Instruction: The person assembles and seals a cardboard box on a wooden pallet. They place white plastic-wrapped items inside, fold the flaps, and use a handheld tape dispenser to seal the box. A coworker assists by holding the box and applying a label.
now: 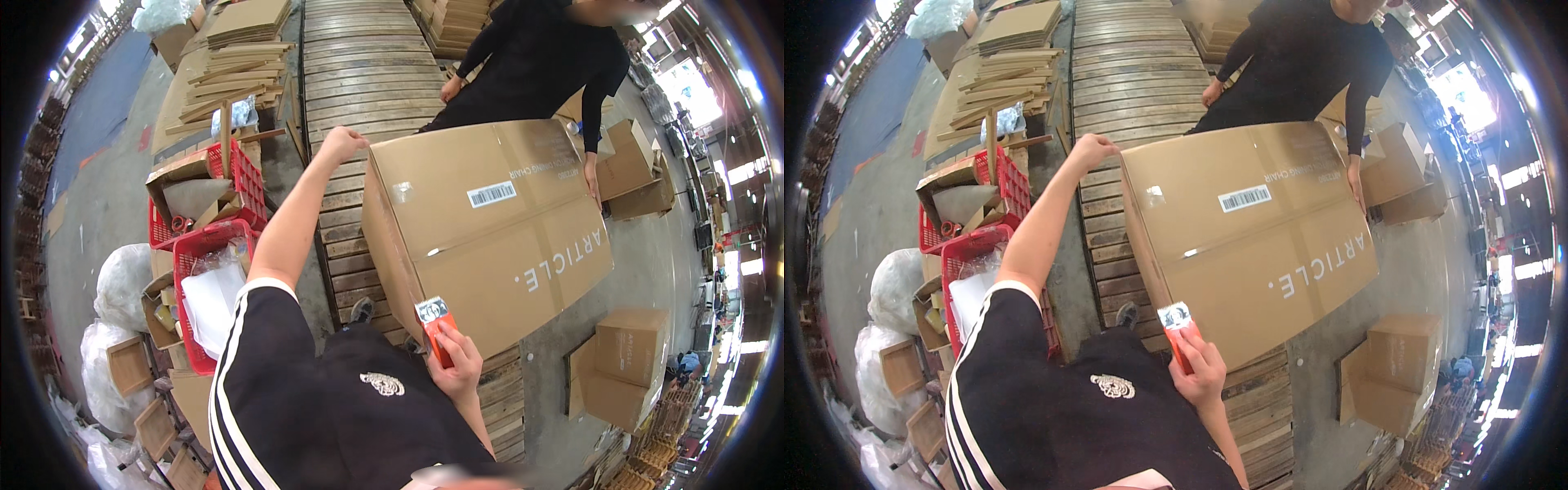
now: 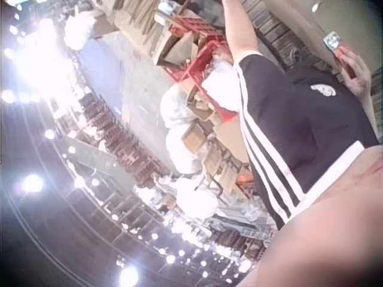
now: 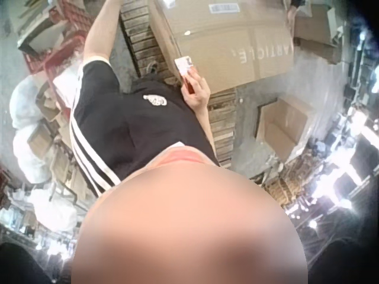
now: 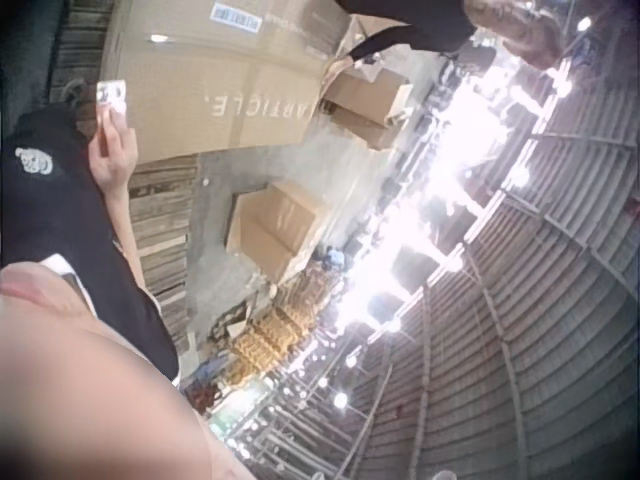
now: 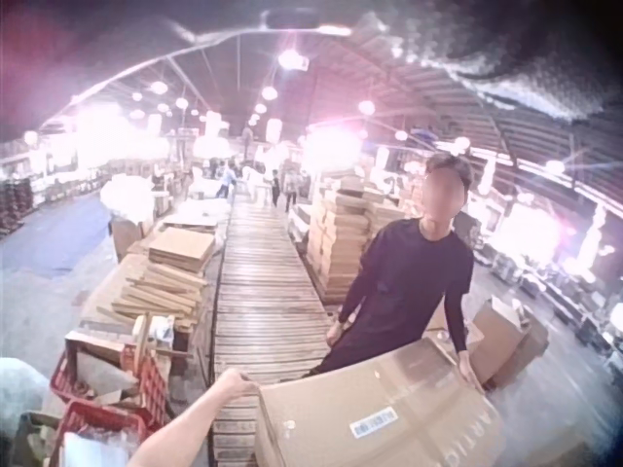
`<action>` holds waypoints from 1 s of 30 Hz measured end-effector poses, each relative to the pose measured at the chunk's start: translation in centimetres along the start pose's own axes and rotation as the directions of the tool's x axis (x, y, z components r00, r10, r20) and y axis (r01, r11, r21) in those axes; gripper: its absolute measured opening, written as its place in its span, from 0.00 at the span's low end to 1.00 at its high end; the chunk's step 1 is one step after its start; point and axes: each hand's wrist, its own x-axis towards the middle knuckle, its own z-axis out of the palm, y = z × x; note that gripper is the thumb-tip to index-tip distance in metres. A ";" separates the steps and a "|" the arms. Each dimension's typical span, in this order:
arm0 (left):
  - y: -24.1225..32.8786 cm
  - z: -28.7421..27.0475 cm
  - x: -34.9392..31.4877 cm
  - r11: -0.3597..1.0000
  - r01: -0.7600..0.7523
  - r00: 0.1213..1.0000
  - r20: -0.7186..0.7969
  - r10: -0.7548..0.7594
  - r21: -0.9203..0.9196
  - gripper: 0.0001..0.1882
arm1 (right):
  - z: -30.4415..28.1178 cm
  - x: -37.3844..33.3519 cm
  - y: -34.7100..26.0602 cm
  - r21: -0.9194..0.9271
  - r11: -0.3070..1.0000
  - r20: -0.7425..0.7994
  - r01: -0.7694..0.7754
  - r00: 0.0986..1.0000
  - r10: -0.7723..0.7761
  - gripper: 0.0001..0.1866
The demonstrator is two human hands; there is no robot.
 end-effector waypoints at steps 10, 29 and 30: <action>1.1 2.4 -1.7 0.935 -0.138 0.971 -0.139 0.192 0.325 0.12 | 0.0 -0.1 0.0 0.023 0.998 -0.005 -0.062 0.998 0.062 0.24; -2.4 1.2 3.1 0.847 0.522 0.801 0.398 -0.447 -0.098 0.61 | -1.1 -0.7 1.1 0.020 0.986 0.005 -0.167 0.986 0.167 0.23; -2.3 0.9 3.4 0.839 0.541 0.778 0.408 -0.478 -0.050 0.62 | -1.1 -0.7 1.2 0.021 0.985 0.014 -0.174 0.985 0.174 0.23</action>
